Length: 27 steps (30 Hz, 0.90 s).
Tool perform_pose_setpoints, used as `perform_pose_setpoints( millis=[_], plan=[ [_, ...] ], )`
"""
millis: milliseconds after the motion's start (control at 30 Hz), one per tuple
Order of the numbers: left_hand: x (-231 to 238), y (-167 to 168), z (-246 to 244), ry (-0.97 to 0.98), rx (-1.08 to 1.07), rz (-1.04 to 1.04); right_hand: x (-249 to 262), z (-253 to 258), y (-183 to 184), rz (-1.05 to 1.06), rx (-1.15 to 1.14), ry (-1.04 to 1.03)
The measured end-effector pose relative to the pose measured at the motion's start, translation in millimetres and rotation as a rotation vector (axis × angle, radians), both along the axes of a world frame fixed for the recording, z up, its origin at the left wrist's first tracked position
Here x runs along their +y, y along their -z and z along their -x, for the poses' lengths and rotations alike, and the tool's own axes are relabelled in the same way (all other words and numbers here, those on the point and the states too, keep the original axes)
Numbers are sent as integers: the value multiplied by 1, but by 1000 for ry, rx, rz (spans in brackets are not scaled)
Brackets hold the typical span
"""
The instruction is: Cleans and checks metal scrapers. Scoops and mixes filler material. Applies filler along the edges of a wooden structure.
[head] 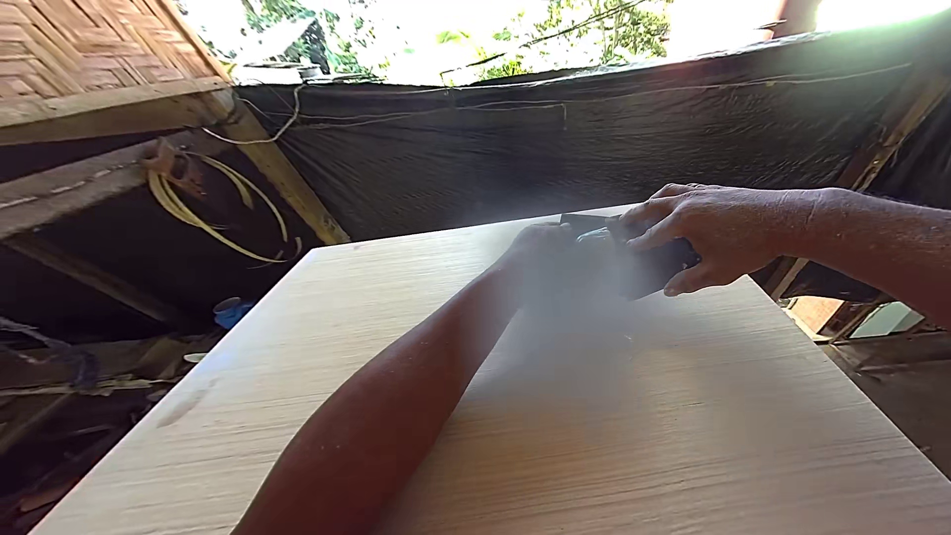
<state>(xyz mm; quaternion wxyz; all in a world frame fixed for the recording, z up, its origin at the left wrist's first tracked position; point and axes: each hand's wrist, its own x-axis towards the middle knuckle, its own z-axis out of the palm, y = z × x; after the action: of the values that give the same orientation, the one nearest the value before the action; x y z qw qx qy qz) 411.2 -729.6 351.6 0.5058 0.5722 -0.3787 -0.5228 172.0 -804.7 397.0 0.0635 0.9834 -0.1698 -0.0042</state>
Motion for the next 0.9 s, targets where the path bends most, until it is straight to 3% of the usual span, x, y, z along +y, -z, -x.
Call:
perform_pose_setpoints(
  millis=[100,200,333,467,900],
  plan=[
    [-7,6,0,2,35,-4,-28,22,-3,-68,-63,-63],
    [-6,5,-6,-50,52,39,-67,50,-7,-376,-228,-67],
    [-6,10,-13,-140,64,9,-102,67,-4,-720,-350,92],
    [-8,15,-15,-150,57,9,-128,67,11,-680,-321,170],
    [-6,16,-11,-187,81,47,-182,74,47,-563,-278,138]
  ],
)
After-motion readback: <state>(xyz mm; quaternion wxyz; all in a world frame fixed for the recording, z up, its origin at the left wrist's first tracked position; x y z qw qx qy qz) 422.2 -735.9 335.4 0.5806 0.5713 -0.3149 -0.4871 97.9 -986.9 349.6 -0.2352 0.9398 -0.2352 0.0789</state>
